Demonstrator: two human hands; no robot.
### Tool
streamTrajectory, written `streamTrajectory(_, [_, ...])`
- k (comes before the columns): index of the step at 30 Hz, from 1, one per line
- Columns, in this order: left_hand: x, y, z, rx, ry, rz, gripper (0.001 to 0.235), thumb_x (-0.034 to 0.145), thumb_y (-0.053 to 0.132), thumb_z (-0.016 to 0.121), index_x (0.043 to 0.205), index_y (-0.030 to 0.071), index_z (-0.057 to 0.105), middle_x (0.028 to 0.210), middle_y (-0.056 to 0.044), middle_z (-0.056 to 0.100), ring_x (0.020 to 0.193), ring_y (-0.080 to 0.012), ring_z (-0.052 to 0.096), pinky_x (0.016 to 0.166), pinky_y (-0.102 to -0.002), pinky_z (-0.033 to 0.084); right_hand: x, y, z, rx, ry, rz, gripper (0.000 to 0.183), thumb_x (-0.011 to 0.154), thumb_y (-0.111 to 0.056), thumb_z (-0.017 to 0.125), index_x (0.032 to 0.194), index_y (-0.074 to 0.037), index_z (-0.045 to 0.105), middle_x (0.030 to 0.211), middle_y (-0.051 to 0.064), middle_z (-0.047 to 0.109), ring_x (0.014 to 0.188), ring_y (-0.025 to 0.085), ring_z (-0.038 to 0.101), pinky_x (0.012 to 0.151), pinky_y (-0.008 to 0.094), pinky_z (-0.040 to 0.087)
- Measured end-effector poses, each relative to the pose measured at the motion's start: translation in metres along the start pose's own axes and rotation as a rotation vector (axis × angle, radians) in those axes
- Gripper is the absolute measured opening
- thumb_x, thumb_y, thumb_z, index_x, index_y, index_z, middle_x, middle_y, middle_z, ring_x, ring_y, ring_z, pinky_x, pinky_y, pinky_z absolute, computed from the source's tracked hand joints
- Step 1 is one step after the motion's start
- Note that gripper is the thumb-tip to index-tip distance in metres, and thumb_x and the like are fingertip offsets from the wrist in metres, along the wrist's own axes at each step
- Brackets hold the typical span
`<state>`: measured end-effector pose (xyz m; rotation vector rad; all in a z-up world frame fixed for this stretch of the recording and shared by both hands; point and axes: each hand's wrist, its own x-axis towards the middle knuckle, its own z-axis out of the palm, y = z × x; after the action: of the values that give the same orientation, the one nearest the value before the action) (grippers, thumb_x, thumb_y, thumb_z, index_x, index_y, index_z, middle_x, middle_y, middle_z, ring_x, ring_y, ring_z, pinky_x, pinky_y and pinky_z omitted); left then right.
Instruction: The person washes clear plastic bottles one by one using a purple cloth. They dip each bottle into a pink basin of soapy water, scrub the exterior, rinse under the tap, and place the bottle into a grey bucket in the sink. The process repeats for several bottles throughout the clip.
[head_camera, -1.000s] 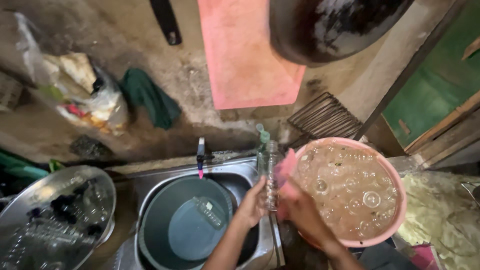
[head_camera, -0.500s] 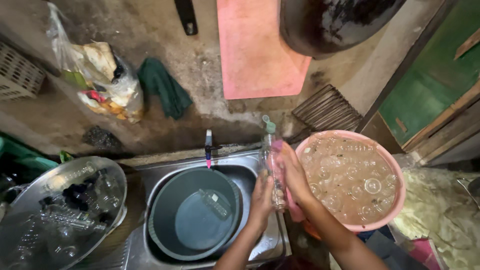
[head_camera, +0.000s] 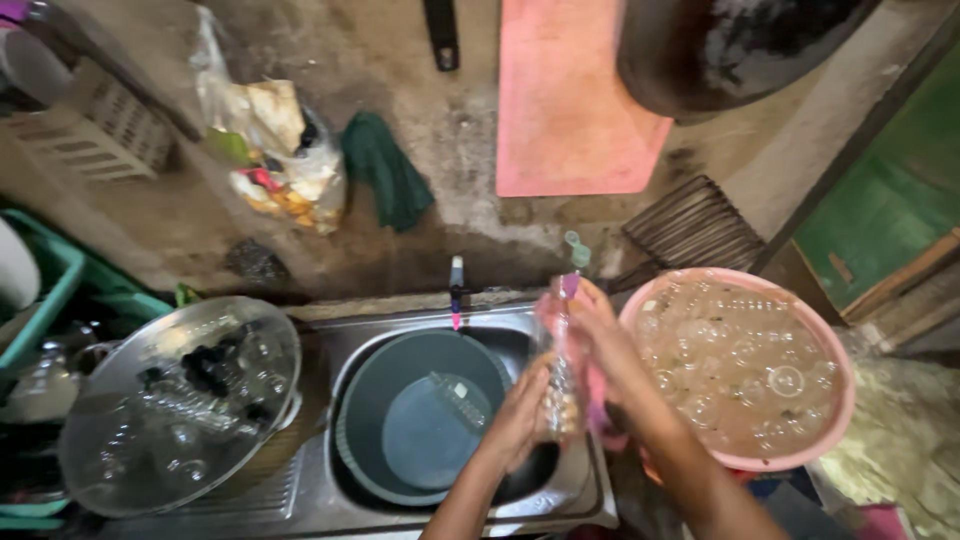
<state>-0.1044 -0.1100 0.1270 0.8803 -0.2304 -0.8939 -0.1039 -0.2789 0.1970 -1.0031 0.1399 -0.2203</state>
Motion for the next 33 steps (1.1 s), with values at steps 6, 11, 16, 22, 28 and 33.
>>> streamTrajectory(6, [-0.039,0.013,-0.010,-0.280,-0.235,-0.190,0.075,0.102,0.066,0.039,0.159,0.017,0.037,0.108,-0.012,0.069,0.093,-0.0228,0.071,0.079,-0.038,0.059,0.000,-0.015,0.007,0.181,-0.134,0.276,0.047,0.091,-0.022,0.061,0.136,-0.008,0.057,0.122,0.013,0.067,0.106,0.025,0.067,0.090,0.043,0.057])
streamTrajectory(11, [-0.050,0.037,-0.024,0.020,-0.071,-0.088,0.075,0.095,0.057,0.058,0.154,0.015,0.035,0.117,-0.009,0.069,0.101,-0.0210,0.071,0.086,-0.039,0.059,0.009,0.016,0.005,-0.038,-0.046,0.124,0.038,0.093,-0.016,0.060,0.129,-0.004,0.061,0.115,0.011,0.071,0.099,0.022,0.072,0.089,0.035,0.059])
streamTrajectory(16, [-0.052,0.044,-0.008,0.847,0.244,0.170,0.102,0.076,0.023,0.091,0.157,0.019,0.027,0.109,-0.009,0.063,0.093,-0.0195,0.067,0.084,-0.036,0.057,0.006,0.053,0.023,-0.251,0.077,-0.078,0.031,0.095,-0.011,0.065,0.126,-0.006,0.062,0.106,0.006,0.068,0.092,0.013,0.065,0.080,0.028,0.054])
streamTrajectory(22, [-0.046,0.038,-0.015,0.190,-0.046,0.166,0.088,0.084,0.006,0.078,0.157,0.015,0.029,0.111,-0.011,0.067,0.097,-0.0215,0.070,0.082,-0.038,0.061,-0.002,0.041,0.023,-0.049,0.036,0.114,0.022,0.097,-0.017,0.058,0.117,-0.008,0.060,0.105,0.007,0.071,0.091,0.017,0.069,0.078,0.030,0.058])
streamTrajectory(28, [-0.037,0.033,-0.016,-0.183,-0.135,0.070,0.078,0.090,0.008,0.071,0.156,0.017,0.030,0.115,-0.012,0.064,0.095,-0.0239,0.070,0.079,-0.041,0.063,0.008,0.041,0.026,-0.030,0.079,-0.091,0.021,0.105,-0.018,0.055,0.123,-0.007,0.060,0.113,0.007,0.067,0.098,0.016,0.066,0.084,0.030,0.056])
streamTrajectory(33, [-0.013,0.038,-0.022,-0.066,0.272,0.173,0.070,0.091,0.025,0.066,0.152,0.029,0.031,0.111,-0.008,0.063,0.086,-0.0215,0.067,0.070,-0.041,0.060,-0.010,0.063,0.052,-0.168,0.147,-0.001,0.039,0.101,-0.019,0.052,0.139,-0.013,0.055,0.121,0.005,0.069,0.097,0.016,0.064,0.081,0.034,0.053])
